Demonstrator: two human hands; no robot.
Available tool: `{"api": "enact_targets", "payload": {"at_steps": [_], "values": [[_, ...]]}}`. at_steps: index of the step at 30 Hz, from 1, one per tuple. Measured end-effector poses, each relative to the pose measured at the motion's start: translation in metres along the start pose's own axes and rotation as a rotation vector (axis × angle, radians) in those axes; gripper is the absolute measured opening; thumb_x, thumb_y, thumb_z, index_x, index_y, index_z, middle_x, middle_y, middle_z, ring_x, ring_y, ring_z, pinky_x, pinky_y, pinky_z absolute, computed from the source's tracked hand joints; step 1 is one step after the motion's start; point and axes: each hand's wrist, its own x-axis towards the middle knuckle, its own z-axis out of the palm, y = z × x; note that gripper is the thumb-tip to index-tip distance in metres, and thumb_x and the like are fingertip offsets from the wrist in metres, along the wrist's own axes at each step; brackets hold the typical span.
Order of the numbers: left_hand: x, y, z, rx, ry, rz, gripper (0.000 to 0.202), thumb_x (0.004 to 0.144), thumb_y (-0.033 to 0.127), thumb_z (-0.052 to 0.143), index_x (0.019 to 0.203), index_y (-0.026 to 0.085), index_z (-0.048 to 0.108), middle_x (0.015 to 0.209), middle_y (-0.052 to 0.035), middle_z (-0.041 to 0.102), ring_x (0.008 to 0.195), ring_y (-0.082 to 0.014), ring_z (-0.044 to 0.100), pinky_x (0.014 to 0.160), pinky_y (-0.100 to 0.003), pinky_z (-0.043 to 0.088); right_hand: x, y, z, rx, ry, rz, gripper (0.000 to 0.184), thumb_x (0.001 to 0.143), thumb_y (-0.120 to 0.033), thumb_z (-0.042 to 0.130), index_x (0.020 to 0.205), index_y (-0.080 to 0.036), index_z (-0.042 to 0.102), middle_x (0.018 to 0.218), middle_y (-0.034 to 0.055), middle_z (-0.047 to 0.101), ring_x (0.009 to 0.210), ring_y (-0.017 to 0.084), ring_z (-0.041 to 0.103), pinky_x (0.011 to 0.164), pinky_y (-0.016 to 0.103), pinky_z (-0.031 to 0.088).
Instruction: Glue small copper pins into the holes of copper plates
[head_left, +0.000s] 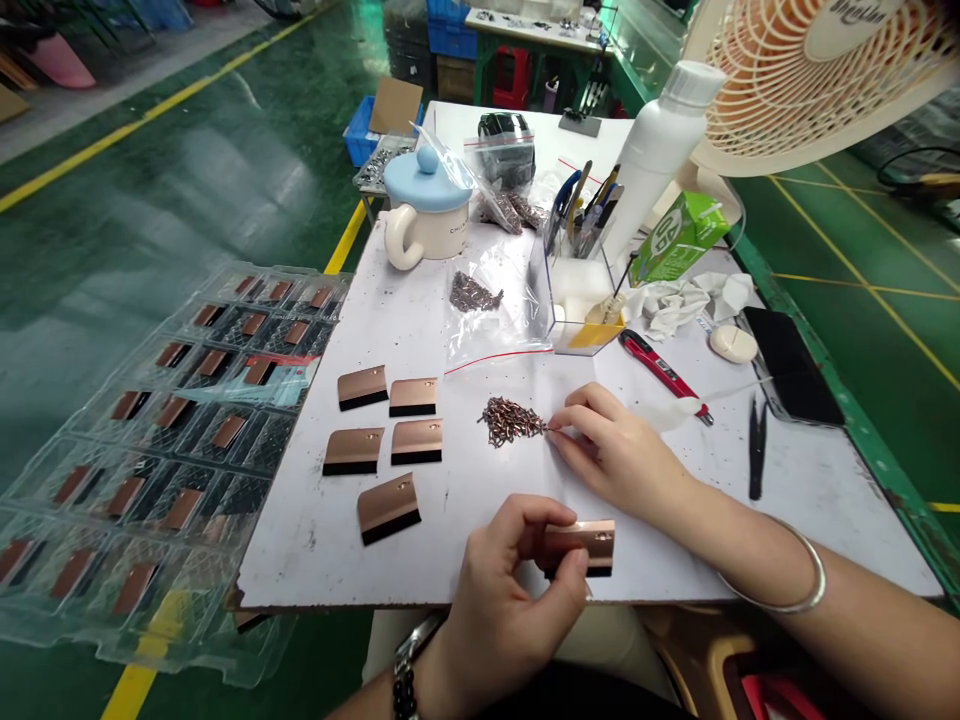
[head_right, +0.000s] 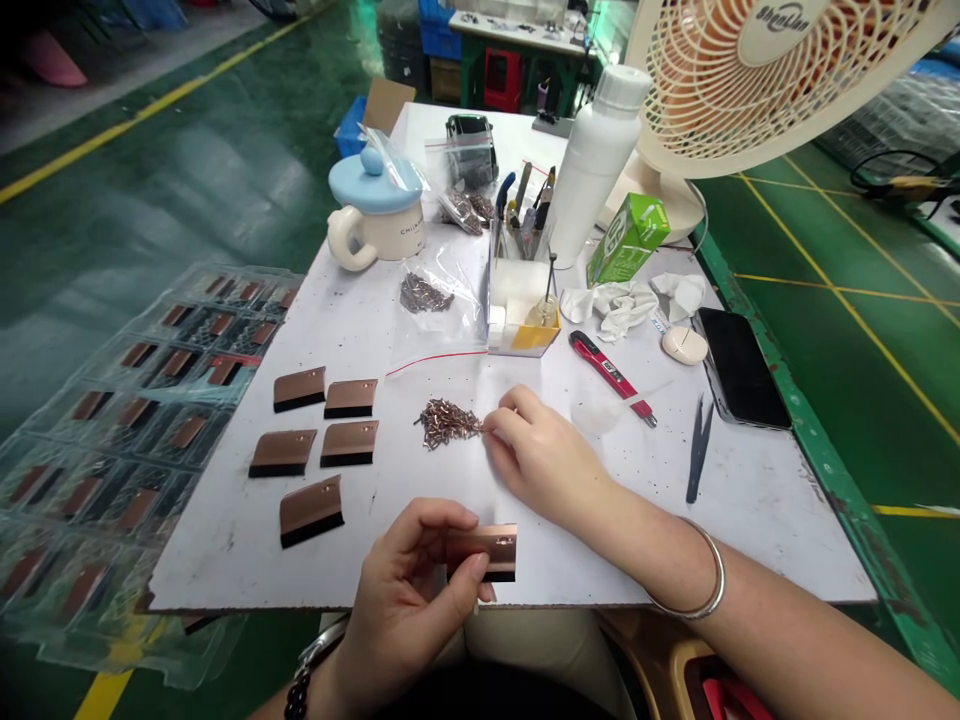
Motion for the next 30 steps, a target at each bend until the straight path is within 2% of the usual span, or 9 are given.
{"api": "enact_targets", "payload": {"at_steps": [5, 11, 16, 20, 25, 30], "values": [[0.000, -0.001, 0.000, 0.036, 0.000, -0.018, 0.015, 0.086, 0.018, 0.059, 0.098, 0.019, 0.051, 0.090, -0.0103, 0.073, 0.080, -0.0231, 0.072, 0.060, -0.027, 0.057, 0.000, 0.002, 0.002, 0.015, 0.014, 0.030, 0.010, 0.087, -0.018, 0.051, 0.089, -0.016, 0.061, 0.092, 0.0074, 0.055, 0.063, 0.012, 0.055, 0.056, 0.028, 0.049], [-0.001, -0.002, -0.001, 0.024, -0.002, -0.031, 0.015, 0.087, 0.018, 0.058, 0.100, 0.019, 0.051, 0.087, -0.0081, 0.071, 0.082, -0.0230, 0.072, 0.062, -0.027, 0.058, -0.006, 0.006, 0.012, 0.096, 0.104, 0.069, 0.012, 0.088, -0.016, 0.052, 0.088, -0.018, 0.064, 0.086, 0.0051, 0.060, 0.074, 0.015, 0.061, 0.066, 0.029, 0.053], [0.000, -0.002, -0.002, 0.005, -0.008, -0.034, 0.015, 0.087, 0.018, 0.059, 0.100, 0.019, 0.051, 0.089, -0.0089, 0.072, 0.080, -0.0224, 0.072, 0.061, -0.027, 0.058, -0.006, 0.005, 0.019, 0.159, 0.139, 0.078, 0.015, 0.091, -0.018, 0.048, 0.080, -0.019, 0.059, 0.082, 0.0062, 0.060, 0.075, 0.017, 0.060, 0.065, 0.031, 0.051], [0.000, -0.002, -0.001, -0.039, 0.012, -0.049, 0.015, 0.087, 0.018, 0.060, 0.100, 0.018, 0.051, 0.088, -0.0089, 0.073, 0.075, -0.0196, 0.072, 0.061, -0.025, 0.058, -0.008, 0.001, 0.011, 0.264, 0.139, 0.108, 0.013, 0.091, -0.019, 0.047, 0.082, -0.019, 0.056, 0.084, 0.0058, 0.058, 0.078, 0.017, 0.057, 0.069, 0.031, 0.048], [0.001, 0.002, 0.002, -0.200, 0.056, -0.082, 0.015, 0.086, 0.018, 0.063, 0.097, 0.020, 0.053, 0.089, -0.0041, 0.072, 0.070, -0.0125, 0.069, 0.060, -0.018, 0.057, -0.024, -0.015, -0.012, 0.468, 0.188, 0.222, 0.013, 0.094, -0.024, 0.047, 0.084, -0.020, 0.053, 0.079, 0.0022, 0.052, 0.071, 0.013, 0.051, 0.061, 0.026, 0.043], [0.004, 0.003, 0.002, -0.260, 0.075, -0.058, 0.015, 0.086, 0.015, 0.064, 0.097, 0.022, 0.056, 0.084, -0.0003, 0.070, 0.061, -0.0076, 0.064, 0.054, -0.012, 0.053, -0.044, -0.032, -0.008, 1.013, 0.239, 0.497, 0.017, 0.094, -0.035, 0.050, 0.085, -0.021, 0.052, 0.076, 0.0000, 0.046, 0.059, 0.009, 0.041, 0.052, 0.023, 0.037]]}}
